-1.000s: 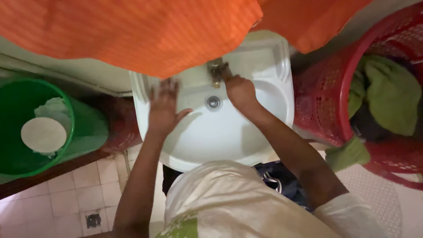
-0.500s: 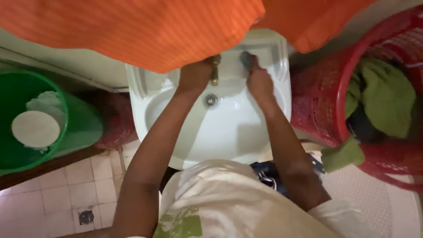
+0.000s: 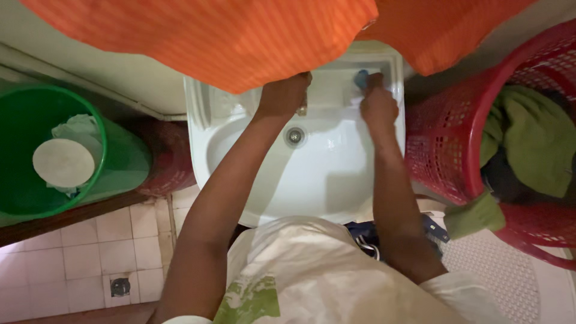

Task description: The person cleans a bathroom sink by scrubbing the basin and the surrounding edges with a small blue sponge, periodically turning the faucet on and off to rinse the area.

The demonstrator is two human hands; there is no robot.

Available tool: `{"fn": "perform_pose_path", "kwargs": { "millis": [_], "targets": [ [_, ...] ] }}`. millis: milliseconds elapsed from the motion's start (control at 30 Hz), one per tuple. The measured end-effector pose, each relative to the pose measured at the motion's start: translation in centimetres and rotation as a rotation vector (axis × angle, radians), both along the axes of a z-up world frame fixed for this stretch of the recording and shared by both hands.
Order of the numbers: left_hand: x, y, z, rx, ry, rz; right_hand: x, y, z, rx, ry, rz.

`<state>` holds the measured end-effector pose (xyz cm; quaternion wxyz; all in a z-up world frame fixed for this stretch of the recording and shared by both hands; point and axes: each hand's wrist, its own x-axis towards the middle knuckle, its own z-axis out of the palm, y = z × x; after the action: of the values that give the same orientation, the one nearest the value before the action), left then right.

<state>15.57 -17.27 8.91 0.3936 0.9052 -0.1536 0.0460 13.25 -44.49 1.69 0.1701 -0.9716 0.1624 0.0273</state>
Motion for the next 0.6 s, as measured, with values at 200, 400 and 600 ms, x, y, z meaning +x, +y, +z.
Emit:
{"fn": "perform_pose_path", "kwargs": {
  "millis": [200, 400, 600],
  "targets": [
    [0.4, 0.1, 0.4, 0.379, -0.543, 0.012, 1.4, -0.2, -2.7, -0.257, -0.126, -0.019],
    [0.8, 0.7, 2.0, -0.083, -0.168, -0.080, -0.1, 0.7, -1.2, -0.184, 0.010, 0.086],
    [2.1, -0.2, 0.3, 0.058, -0.655, 0.009, -0.3, -0.1, -0.2, -0.180, -0.129, 0.091]
  ]
}}
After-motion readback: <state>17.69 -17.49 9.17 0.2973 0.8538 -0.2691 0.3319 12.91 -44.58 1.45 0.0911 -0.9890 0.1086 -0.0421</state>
